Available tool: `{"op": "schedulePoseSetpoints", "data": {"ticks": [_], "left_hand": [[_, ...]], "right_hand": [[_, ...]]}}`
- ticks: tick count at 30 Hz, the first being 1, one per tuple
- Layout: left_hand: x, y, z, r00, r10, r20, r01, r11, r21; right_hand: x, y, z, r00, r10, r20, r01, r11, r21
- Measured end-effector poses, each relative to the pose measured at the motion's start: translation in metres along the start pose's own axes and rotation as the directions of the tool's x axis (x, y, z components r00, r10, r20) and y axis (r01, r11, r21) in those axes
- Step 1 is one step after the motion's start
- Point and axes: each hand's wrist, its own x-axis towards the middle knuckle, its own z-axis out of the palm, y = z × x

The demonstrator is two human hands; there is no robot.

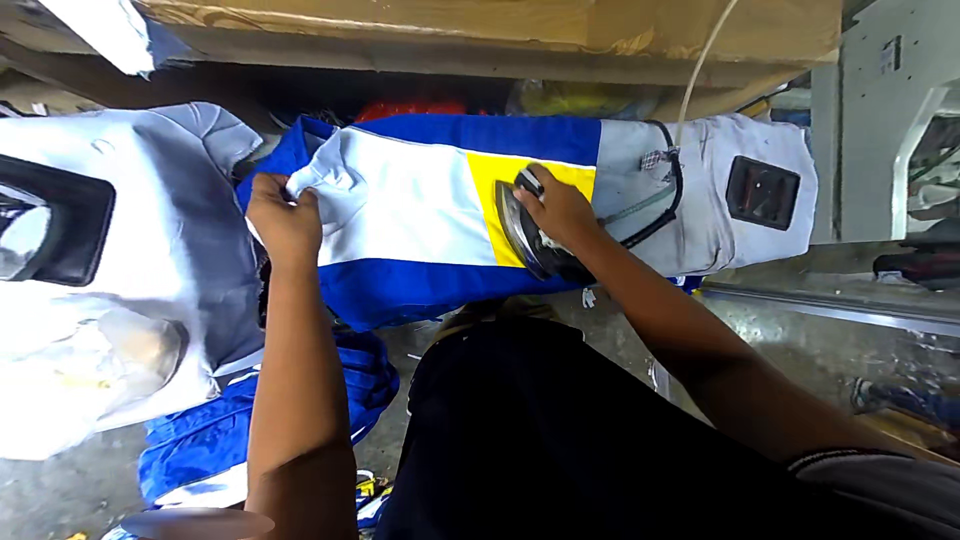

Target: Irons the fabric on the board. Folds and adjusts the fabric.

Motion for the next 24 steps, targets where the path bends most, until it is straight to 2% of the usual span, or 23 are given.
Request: {"op": "schedulePoseSetpoints", "data": {"ticks": [4, 7, 13, 17, 20, 24], "left_hand": [[0.002, -0.003, -0.002, 0.999, 0.025, 0.021, -0.025, 1.000, -0.019], [0.006, -0.008, -0.003, 0.999, 0.032, 0.028, -0.032, 0.999, -0.020], [0.009, -0.006, 0.002, 1.000, -0.007, 0.017, 0.007, 1.000, -0.018], [0.006, -0.002, -0.001, 1.000, -0.020, 0.012, 0.021, 1.000, -0.015], [0.003, -0.001, -0.002, 1.000, -0.009, -0.002, 0.009, 1.000, -0.025], [0.003, 0.000, 0.001, 1.000, -0.004, 0.003, 0.004, 0.999, -0.033]], "right_hand": [[-0.034, 0.027, 0.015, 0.992, -0.121, 0.046, 0.126, 0.984, -0.123], [-0.029, 0.016, 0.019, 0.985, -0.171, 0.027, 0.173, 0.971, -0.163], [0.006, -0.036, 0.012, 0.988, -0.147, 0.042, 0.151, 0.980, -0.126], [-0.004, -0.016, 0.012, 0.979, -0.197, 0.055, 0.203, 0.970, -0.137], [-0.009, 0.001, 0.010, 0.984, -0.174, 0.048, 0.179, 0.972, -0.154], [0.015, -0.028, 0.005, 0.992, -0.122, 0.025, 0.124, 0.984, -0.126]]}}
